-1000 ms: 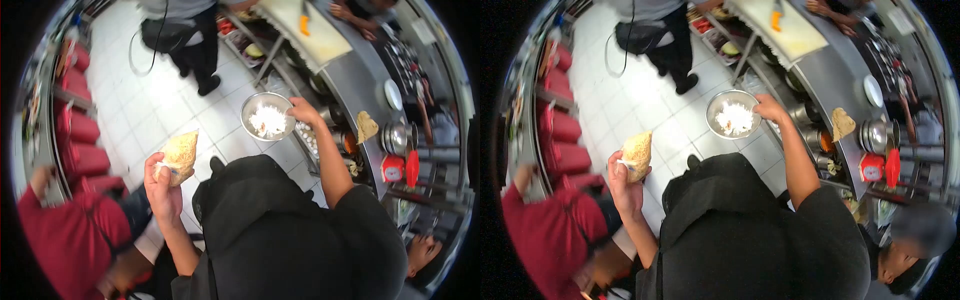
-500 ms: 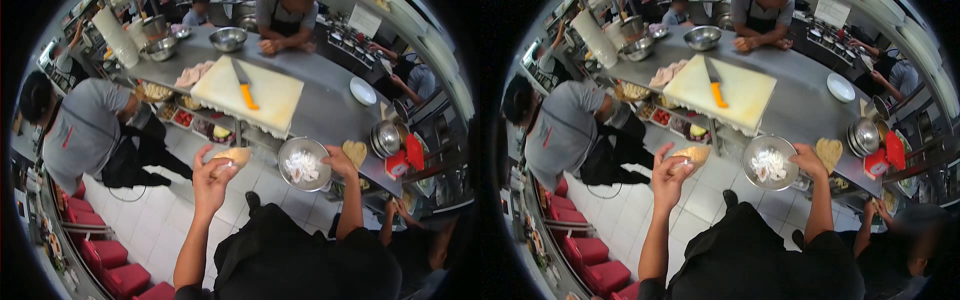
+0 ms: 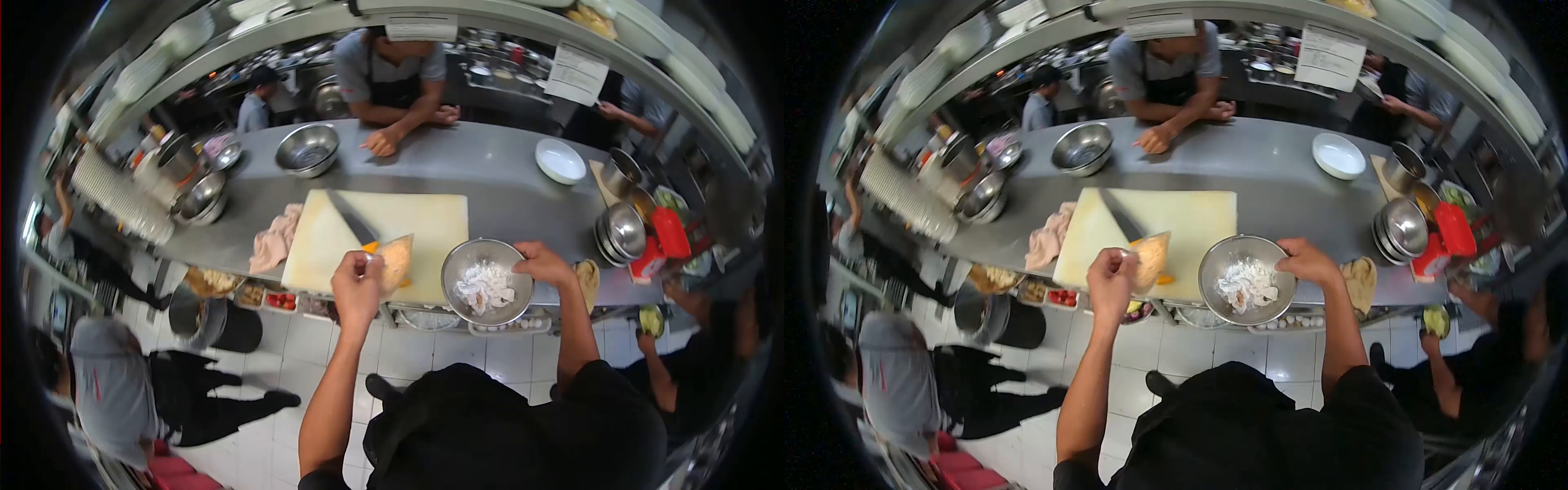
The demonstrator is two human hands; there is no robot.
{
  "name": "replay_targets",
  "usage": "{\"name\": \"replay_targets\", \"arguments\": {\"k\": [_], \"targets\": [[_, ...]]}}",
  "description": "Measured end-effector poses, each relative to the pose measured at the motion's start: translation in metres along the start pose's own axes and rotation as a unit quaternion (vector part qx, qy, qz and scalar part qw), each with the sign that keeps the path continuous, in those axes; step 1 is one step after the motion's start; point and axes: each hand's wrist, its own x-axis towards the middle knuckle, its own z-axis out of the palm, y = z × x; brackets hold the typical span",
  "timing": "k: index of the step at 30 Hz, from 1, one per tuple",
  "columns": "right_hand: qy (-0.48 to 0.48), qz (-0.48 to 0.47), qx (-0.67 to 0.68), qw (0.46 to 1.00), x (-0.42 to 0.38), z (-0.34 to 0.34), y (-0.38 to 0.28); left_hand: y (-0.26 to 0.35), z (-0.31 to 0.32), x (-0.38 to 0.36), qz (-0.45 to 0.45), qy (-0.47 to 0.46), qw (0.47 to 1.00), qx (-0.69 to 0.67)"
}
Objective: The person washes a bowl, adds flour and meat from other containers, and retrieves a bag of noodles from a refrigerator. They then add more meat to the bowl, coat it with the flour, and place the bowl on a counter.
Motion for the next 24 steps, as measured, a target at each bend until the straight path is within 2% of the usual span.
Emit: {"name": "replay_targets", "arguments": {"k": [1, 3, 5, 8, 10, 11, 12, 13, 14, 15, 17, 19, 24], "targets": [[0.029, -0.011, -0.004, 1.000, -0.007, 0.002, 0.000, -0.008, 0.014, 0.014, -0.027, -0.025, 0.999, -0.010], [0.078, -0.034, -0.015, 0.996, -0.023, 0.012, -0.008, -0.032, 0.043, 0.041, -0.008, -0.060, 0.998, -0.011], [0.123, -0.017, -0.011, 0.992, -0.044, 0.020, 0.010, -0.055, 0.069, 0.061, -0.047, -0.118, 0.992, -0.017], [0.203, 0.038, -0.032, 0.978, -0.078, 0.040, 0.018, -0.057, 0.091, 0.081, -0.110, -0.213, 0.970, 0.048], [0.237, 0.087, -0.016, 0.967, -0.102, 0.062, 0.008, -0.066, 0.099, 0.087, 0.057, -0.178, 0.973, 0.135], [0.245, 0.109, 0.010, 0.963, -0.113, 0.072, -0.001, -0.056, 0.097, 0.091, 0.141, -0.155, 0.962, 0.174], [0.253, 0.128, 0.036, 0.958, -0.119, 0.080, -0.008, -0.045, 0.097, 0.106, 0.139, -0.184, 0.965, 0.122], [0.258, 0.123, 0.054, 0.957, -0.124, 0.089, -0.011, -0.006, 0.090, 0.120, 0.134, -0.213, 0.965, 0.070], [0.263, 0.118, 0.071, 0.955, -0.128, 0.096, -0.014, 0.026, 0.087, 0.133, 0.262, -0.141, 0.955, 0.004], [0.266, 0.112, 0.088, 0.953, -0.131, 0.103, -0.014, 0.064, 0.083, 0.147, 0.314, -0.104, 0.943, -0.021], [0.262, 0.123, 0.096, 0.952, -0.131, 0.107, 0.004, 0.142, 0.068, 0.157, 0.341, -0.104, 0.922, -0.151], [0.258, 0.107, 0.098, 0.955, -0.130, 0.108, 0.010, 0.174, 0.074, 0.178, 0.455, -0.014, 0.883, -0.113], [0.251, 0.086, 0.079, 0.961, -0.117, 0.097, -0.003, 0.209, 0.083, 0.191, 0.336, -0.035, 0.933, -0.126]]}}
